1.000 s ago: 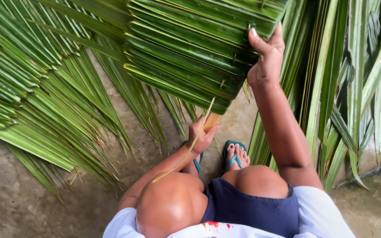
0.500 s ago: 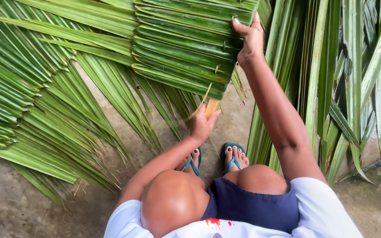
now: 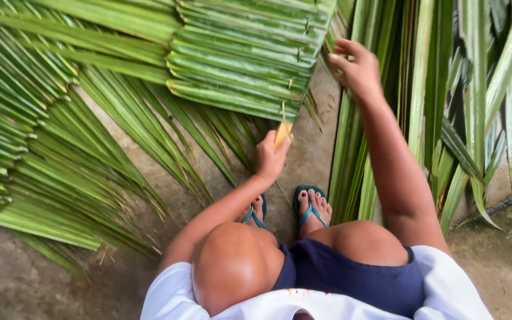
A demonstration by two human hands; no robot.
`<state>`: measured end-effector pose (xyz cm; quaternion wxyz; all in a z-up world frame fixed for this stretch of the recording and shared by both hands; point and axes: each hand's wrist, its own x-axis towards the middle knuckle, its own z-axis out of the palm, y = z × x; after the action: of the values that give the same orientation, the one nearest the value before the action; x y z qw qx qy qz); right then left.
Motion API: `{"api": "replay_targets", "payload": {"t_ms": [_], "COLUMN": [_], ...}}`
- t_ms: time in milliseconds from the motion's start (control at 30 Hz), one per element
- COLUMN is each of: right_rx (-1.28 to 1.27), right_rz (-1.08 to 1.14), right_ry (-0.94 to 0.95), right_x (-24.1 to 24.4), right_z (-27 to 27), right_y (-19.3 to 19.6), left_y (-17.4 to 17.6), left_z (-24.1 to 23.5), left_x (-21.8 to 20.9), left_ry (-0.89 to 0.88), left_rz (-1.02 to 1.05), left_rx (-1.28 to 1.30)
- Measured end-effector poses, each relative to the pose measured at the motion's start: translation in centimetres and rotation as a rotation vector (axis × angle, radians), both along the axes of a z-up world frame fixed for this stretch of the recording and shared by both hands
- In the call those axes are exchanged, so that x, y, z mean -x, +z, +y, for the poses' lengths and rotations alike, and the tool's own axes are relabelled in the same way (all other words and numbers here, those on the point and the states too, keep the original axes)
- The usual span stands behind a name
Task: The person weaves long green palm leaves by hand, threading them through a wooden frame to form a flat woven mat. The person repeatedly picks up leaves, aligns them, and interlaces them into the structure, building up the woven surface.
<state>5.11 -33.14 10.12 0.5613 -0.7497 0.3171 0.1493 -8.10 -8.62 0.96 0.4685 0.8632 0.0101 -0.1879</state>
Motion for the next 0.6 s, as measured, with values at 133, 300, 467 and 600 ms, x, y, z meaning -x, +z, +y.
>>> {"api": "replay_targets", "payload": {"t_ms": [133,300,467,600], "right_rx": [0.258,0.495,0.695,0.777], "right_rz": [-0.19,-0.304,-0.403,-0.59], "right_ry": [-0.084,-0.199,-0.096,0.079], "right_x": [9.3,17.0,17.0,11.1], "right_z": [-3.7,-8.0,-7.7,-5.8], "right_y": [1.8,-0.7,-2.9,-4.3], "left_y": [-2.5,-1.3,2.8,3.2], "left_z": [1.0,3.5,5.0,5.8], "left_x": [0.5,0.0,-0.4,-0.8], "left_ry": [-0.094,-0.202,-0.308,-0.21], "left_rz": [0.077,0.059,0.079,-0.014], "left_rx": [-0.023,-0.106,-0.22,-0.159]}}
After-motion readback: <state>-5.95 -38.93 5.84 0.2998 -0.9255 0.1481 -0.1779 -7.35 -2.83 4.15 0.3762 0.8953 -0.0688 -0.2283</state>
